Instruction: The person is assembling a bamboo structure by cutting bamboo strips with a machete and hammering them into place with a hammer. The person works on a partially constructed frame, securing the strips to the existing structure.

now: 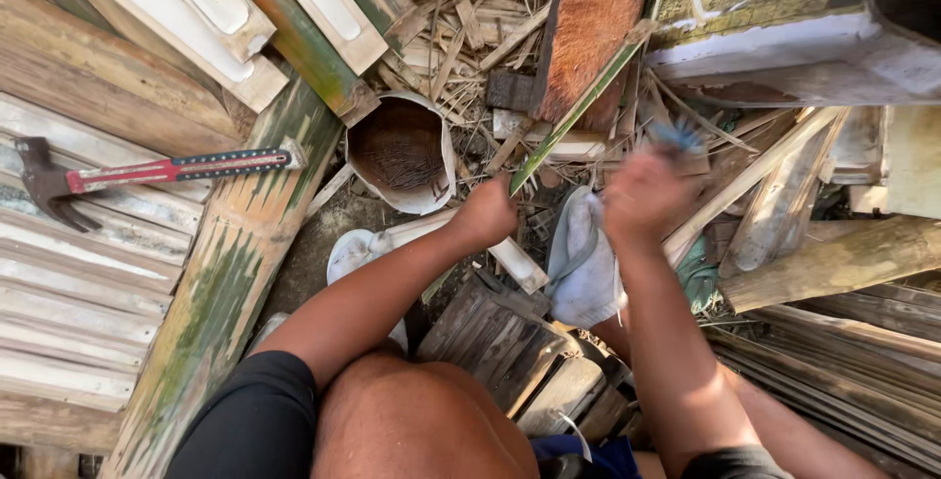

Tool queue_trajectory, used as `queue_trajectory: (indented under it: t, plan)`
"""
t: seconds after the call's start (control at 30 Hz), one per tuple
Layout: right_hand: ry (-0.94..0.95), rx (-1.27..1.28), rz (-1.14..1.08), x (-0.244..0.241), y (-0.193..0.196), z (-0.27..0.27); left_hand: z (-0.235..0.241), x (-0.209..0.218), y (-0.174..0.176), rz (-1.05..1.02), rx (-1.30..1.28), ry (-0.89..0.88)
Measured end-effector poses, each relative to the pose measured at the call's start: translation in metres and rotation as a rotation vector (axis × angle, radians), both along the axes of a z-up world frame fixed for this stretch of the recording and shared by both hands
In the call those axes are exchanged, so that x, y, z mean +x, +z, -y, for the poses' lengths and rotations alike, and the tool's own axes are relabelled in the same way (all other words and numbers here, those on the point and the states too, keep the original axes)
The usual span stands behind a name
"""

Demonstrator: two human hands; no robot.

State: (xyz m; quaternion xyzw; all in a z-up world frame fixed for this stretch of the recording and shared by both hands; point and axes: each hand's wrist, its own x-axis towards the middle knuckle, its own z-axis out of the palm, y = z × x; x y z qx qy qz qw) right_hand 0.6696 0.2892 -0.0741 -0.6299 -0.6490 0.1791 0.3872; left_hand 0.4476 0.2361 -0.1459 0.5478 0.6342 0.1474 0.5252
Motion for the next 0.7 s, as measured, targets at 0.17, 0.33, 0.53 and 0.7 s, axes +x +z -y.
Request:
queue_trajectory:
  t: [0.17,0.33,0.53,0.7]
  plan:
    - [0.020,-0.843,-0.466,-0.004,-0.016,-0.010,-0.016,-0.005,0.016,-0.051,0.007,0.021]
    - [0.013,-0.577,-0.457,-0.021,0.052,-0.001,0.002,0.006,0.047,-0.107,-0.082,0.052]
    - [0.181,0.199,-0.769,-0.040,0.086,0.017,-0.005,0.003,0.057,-0.072,-0.122,0.044]
    - [0.024,-0.449,0.223,-0.045,-0.009,0.004,-0.009,0.000,0.054,-0.100,-0.092,0.014]
